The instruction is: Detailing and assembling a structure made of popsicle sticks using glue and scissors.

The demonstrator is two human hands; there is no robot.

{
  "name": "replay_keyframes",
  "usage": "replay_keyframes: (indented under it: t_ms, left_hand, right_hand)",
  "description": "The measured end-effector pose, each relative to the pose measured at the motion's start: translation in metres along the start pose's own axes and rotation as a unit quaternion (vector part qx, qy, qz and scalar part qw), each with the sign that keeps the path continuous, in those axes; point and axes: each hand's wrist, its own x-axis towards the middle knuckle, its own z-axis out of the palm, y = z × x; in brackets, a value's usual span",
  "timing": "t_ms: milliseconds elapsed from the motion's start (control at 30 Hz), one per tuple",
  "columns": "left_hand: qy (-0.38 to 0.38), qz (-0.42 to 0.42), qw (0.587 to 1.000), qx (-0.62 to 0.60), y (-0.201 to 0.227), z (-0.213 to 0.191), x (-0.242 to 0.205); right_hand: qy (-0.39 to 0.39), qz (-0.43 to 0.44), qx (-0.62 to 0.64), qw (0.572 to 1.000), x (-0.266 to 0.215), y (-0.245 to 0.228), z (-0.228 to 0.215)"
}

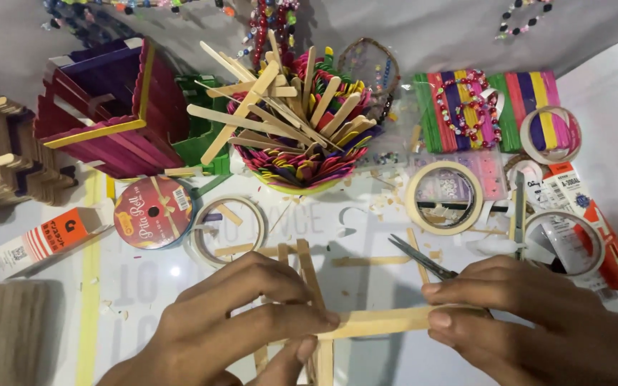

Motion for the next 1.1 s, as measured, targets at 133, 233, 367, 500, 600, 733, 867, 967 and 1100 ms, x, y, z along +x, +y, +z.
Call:
replay_keyframes:
  t_ms: [133, 233, 367, 500, 600, 733, 867, 967, 1100]
  left_hand:
    - [-0.056, -0.020, 0.998, -0.009, -0.002, -0.006, -0.001]
    - [-0.094, -0.070, 0.993, -0.017, -0.001, -0.012, 0.004]
    - [-0.127, -0.140, 0.982, -0.025, -0.006, -0.016, 0.008]
    - [-0.106, -0.157, 0.982, -0.021, -0.015, -0.023, -0.007]
    - [-0.096, -0.200, 0.975, 0.005, -0.018, -0.026, -0.019]
    - [-0.071, -0.196, 0.977, 0.043, -0.019, -0.024, -0.026]
    - [-0.035, -0.178, 0.980, 0.087, -0.015, -0.020, -0.027]
    - [-0.004, -0.198, 0.972, 0.126, -0.005, -0.020, -0.025]
    - [0.017, -0.227, 0.956, 0.187, -0.004, -0.020, -0.027]
  right_hand:
    - [0.030, 0.015, 0.016, 0.999, -0.001, 0.000, 0.001]
    - [-0.030, -0.002, 0.032, 0.999, -0.010, 0.024, 0.001]
    - [-0.060, 0.031, -0.043, 0.997, -0.010, 0.031, 0.004]
    - [-0.047, 0.087, -0.044, 0.994, -0.026, 0.047, 0.004]
    - [-0.074, 0.175, -0.091, 0.978, -0.028, 0.048, 0.001]
    - [-0.058, 0.149, -0.104, 0.982, -0.037, 0.053, 0.000]
    - [-0.062, 0.063, -0.078, 0.993, -0.049, 0.062, -0.010]
    - [-0.101, 0.084, -0.020, 0.991, -0.057, 0.068, -0.011]
    - [-0.123, 0.167, -0.042, 0.977, -0.068, 0.066, 0.000]
